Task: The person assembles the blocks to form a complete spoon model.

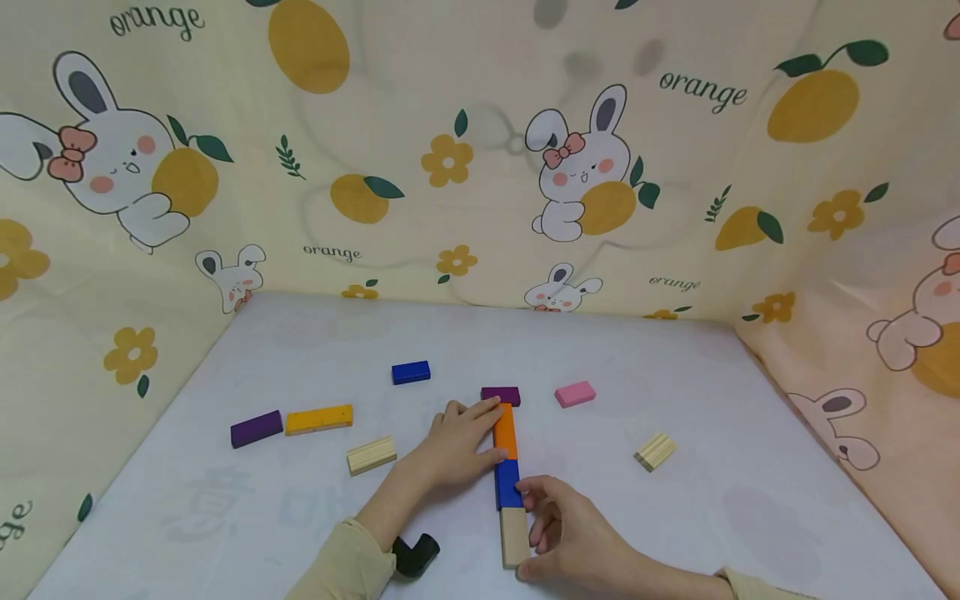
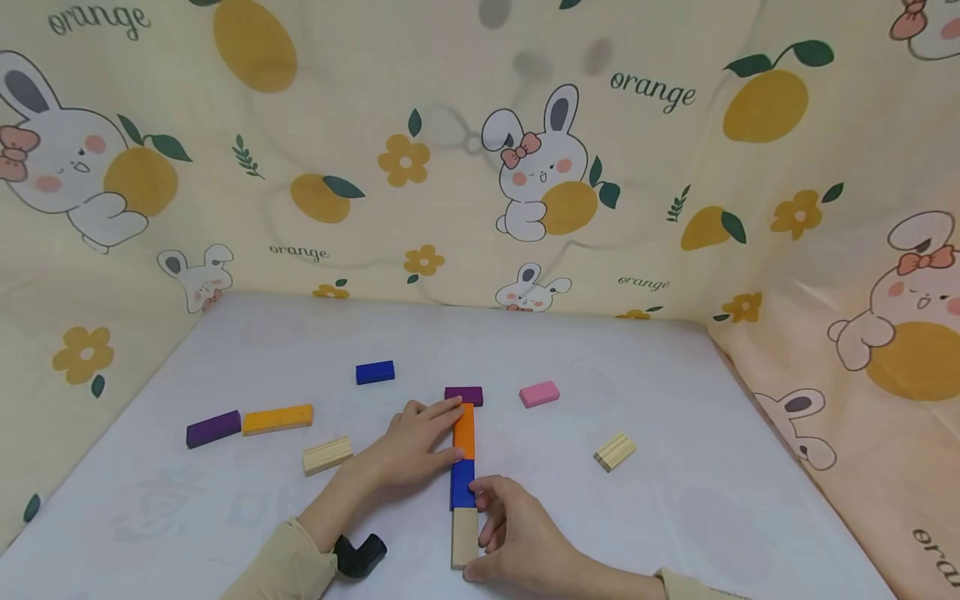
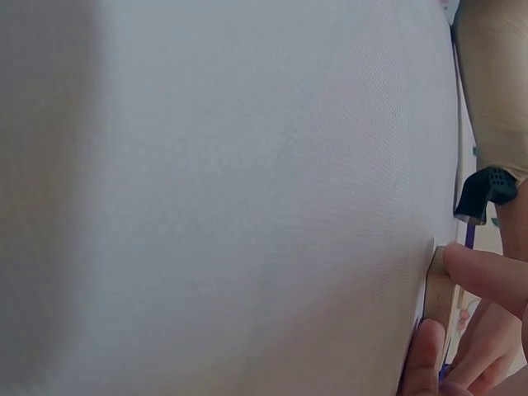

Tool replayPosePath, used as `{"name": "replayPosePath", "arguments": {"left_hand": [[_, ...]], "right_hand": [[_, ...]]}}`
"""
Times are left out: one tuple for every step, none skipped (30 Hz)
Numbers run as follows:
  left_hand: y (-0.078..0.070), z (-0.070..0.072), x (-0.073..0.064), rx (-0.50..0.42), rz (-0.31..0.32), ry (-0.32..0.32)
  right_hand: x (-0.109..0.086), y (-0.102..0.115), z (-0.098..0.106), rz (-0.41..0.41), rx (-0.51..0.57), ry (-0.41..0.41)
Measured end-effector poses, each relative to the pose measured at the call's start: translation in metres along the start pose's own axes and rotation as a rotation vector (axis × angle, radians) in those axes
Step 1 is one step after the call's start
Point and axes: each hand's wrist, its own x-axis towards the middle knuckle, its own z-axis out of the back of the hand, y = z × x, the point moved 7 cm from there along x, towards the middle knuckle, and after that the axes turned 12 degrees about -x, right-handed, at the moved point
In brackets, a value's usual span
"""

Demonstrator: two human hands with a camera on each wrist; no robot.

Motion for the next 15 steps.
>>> {"name": "replayPosePath", "arguments": {"left_hand": [[0.000,0.000,0.000,-0.001,-0.002,0.000],[0.000,0.000,0.000,-0.002,-0.005,0.000],[0.000,0.001,-0.001,-0.002,-0.007,0.000],[0.000,0.001,-0.001,-0.004,-0.009,0.001],[0.000,0.001,-0.002,-0.006,-0.009,0.002],[0.000,0.001,-0.002,-0.009,-0.009,0.004],[0.000,0.002,-0.002,-0.014,-0.009,0.003],[-0.001,0.002,-0.003,-0.018,-0.011,0.003],[0.000,0.002,-0.003,-0.020,-0.010,0.005],[0.000,0.002,-0.003,-0.024,-0.010,0.003],[0.000,0.003,-0.003,-0.026,-0.011,0.002],[-0.001,0.003,-0.003,-0.030,-0.012,0.000],[-0.001,0.003,-0.003,-0.030,-0.014,-0.002],[-0.001,0.003,-0.003,-0.031,-0.014,-0.003],[-0.001,0.004,-0.002,-0.031,-0.013,-0.003]], "right_hand": [[0.000,-0.001,0.000,-0.007,0.001,0.002],[0.000,-0.001,-0.001,-0.014,0.005,0.004],[0.000,-0.002,-0.001,-0.022,0.007,0.006],[0.000,-0.002,-0.002,-0.030,0.007,0.008],[0.000,-0.002,-0.002,-0.036,0.009,0.011],[0.000,-0.003,-0.002,-0.041,0.011,0.014],[0.000,-0.003,-0.002,-0.046,0.012,0.017],[0.000,-0.003,-0.002,-0.049,0.016,0.021],[0.000,-0.003,-0.002,-0.066,0.017,0.026],[0.000,-0.004,-0.002,-0.077,0.021,0.032],[0.001,-0.004,-0.001,-0.080,0.021,0.037],[0.002,-0.005,0.001,-0.083,0.015,0.037],[0.004,-0.005,0.004,-0.080,0.006,0.031],[0.006,-0.005,0.009,-0.077,-0.010,0.022],[0.009,-0.005,0.014,-0.070,-0.033,0.009]]}}
